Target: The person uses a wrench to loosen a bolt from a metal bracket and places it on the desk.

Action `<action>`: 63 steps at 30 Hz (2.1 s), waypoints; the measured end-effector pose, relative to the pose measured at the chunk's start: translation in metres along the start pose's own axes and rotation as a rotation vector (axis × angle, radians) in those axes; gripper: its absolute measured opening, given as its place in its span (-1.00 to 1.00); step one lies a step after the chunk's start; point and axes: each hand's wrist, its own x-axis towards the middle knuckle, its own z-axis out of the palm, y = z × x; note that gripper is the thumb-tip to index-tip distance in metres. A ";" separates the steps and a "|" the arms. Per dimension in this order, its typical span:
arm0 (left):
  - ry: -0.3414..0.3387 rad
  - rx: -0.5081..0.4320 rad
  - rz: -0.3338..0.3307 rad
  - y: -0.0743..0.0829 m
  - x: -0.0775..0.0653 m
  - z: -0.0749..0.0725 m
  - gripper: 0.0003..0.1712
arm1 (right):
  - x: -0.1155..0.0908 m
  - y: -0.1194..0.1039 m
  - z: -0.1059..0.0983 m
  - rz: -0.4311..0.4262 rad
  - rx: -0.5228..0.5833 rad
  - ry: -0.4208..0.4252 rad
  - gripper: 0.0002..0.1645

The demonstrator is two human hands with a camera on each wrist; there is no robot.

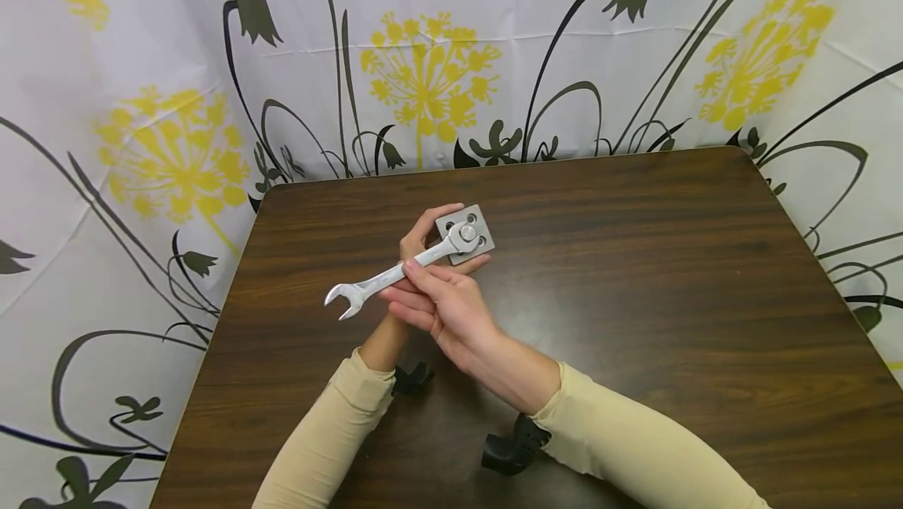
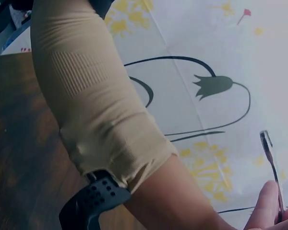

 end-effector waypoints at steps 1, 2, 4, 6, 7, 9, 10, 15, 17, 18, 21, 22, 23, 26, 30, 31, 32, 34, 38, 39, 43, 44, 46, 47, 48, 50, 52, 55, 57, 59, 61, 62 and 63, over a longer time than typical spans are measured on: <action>-0.002 -0.007 -0.006 -0.001 0.000 0.000 -0.19 | 0.000 0.000 -0.001 -0.001 -0.002 0.003 -0.83; -0.003 -0.014 -0.013 -0.001 0.000 0.000 -0.20 | 0.000 0.000 -0.002 0.000 -0.005 0.005 -0.83; -0.003 -0.025 -0.031 -0.002 -0.001 0.000 -0.20 | -0.001 0.000 -0.004 0.014 -0.016 0.003 -0.82; -0.001 -0.039 -0.048 -0.002 -0.001 0.000 -0.20 | -0.003 0.000 -0.007 0.032 -0.034 0.002 -0.81; 0.000 -0.046 -0.056 -0.002 -0.001 0.000 -0.20 | -0.004 0.001 -0.009 0.043 -0.047 0.005 -0.80; 0.006 -0.046 -0.068 -0.002 -0.001 0.000 -0.21 | -0.007 0.002 -0.014 0.059 -0.080 0.017 -0.77; 0.009 -0.047 -0.065 -0.003 -0.001 -0.001 -0.21 | -0.008 0.002 -0.017 0.063 -0.104 0.025 -0.75; 0.025 -0.084 -0.054 -0.019 0.002 -0.003 -0.17 | -0.012 0.006 -0.036 0.037 -0.280 0.074 -0.57; 0.030 -0.103 -0.042 -0.020 0.003 -0.005 -0.15 | -0.012 0.006 -0.045 0.028 -0.344 0.085 -0.52; 0.031 -0.113 -0.038 -0.018 0.003 -0.005 -0.15 | -0.012 0.006 -0.049 0.032 -0.365 0.087 -0.52; 0.030 -0.141 -0.029 -0.009 0.004 -0.006 -0.17 | -0.014 0.000 -0.062 0.047 -0.422 0.084 -0.53; 0.027 -0.145 -0.028 -0.005 0.004 -0.007 -0.17 | -0.015 -0.003 -0.066 0.056 -0.440 0.083 -0.54; 0.022 -0.149 -0.033 -0.004 0.004 -0.007 -0.18 | -0.015 -0.007 -0.070 0.068 -0.461 0.084 -0.55; 0.011 -0.154 -0.047 -0.004 0.004 -0.008 -0.17 | -0.016 -0.019 -0.080 0.097 -0.522 0.077 -0.57; 0.002 -0.163 -0.060 -0.006 0.004 -0.009 -0.17 | -0.019 -0.039 -0.091 0.116 -0.616 0.037 -0.66; -0.001 -0.169 -0.062 -0.006 0.005 -0.010 -0.16 | -0.020 -0.045 -0.093 0.112 -0.645 0.023 -0.70; -0.001 -0.174 -0.065 -0.006 0.005 -0.010 -0.16 | -0.021 -0.050 -0.095 0.106 -0.676 0.008 -0.74; 0.002 -0.180 -0.066 -0.006 0.005 -0.012 -0.16 | -0.022 -0.061 -0.097 0.084 -0.758 -0.019 -0.74; 0.002 -0.187 -0.078 -0.005 0.007 -0.014 -0.18 | -0.021 -0.079 -0.099 0.003 -0.949 -0.034 -0.54; 0.001 -0.183 -0.079 -0.005 0.007 -0.015 -0.19 | -0.020 -0.083 -0.099 -0.025 -1.005 -0.035 -0.52; 0.004 -0.174 -0.083 -0.004 0.007 -0.017 -0.20 | -0.015 -0.100 -0.095 -0.172 -1.256 -0.038 -0.58; 0.006 -0.174 -0.083 -0.003 0.007 -0.018 -0.20 | -0.014 -0.104 -0.094 -0.214 -1.326 -0.033 -0.60; 0.008 -0.177 -0.088 -0.003 0.007 -0.019 -0.19 | -0.011 -0.111 -0.090 -0.285 -1.462 -0.011 -0.65; 0.008 -0.185 -0.093 -0.003 0.006 -0.019 -0.19 | -0.009 -0.115 -0.089 -0.320 -1.529 0.004 -0.67; 0.006 -0.190 -0.098 -0.003 0.006 -0.020 -0.19 | -0.007 -0.118 -0.087 -0.354 -1.591 0.018 -0.69; 0.002 -0.197 -0.108 -0.003 0.006 -0.020 -0.19 | -0.003 -0.126 -0.084 -0.416 -1.700 0.039 -0.70; -0.004 -0.200 -0.113 -0.003 0.006 -0.020 -0.18 | 0.002 -0.133 -0.080 -0.496 -1.800 0.046 -0.72; -0.019 -0.203 -0.113 -0.003 0.007 -0.020 -0.17 | 0.011 -0.143 -0.074 -0.615 -1.929 0.041 -0.74; -0.028 -0.205 -0.114 -0.003 0.007 -0.020 -0.17 | 0.017 -0.149 -0.069 -0.674 -1.991 0.040 -0.73; -0.041 -0.209 -0.119 -0.003 0.007 -0.018 -0.17 | 0.024 -0.154 -0.065 -0.729 -2.047 0.031 -0.72; -0.053 -0.207 -0.124 -0.002 0.007 -0.017 -0.17 | 0.030 -0.159 -0.062 -0.791 -2.092 0.010 -0.71; -0.058 -0.209 -0.125 -0.003 0.008 -0.016 -0.18 | 0.034 -0.161 -0.060 -0.829 -2.114 -0.009 -0.72; -0.064 -0.213 -0.127 -0.003 0.008 -0.015 -0.18 | 0.037 -0.164 -0.058 -0.870 -2.136 -0.033 -0.71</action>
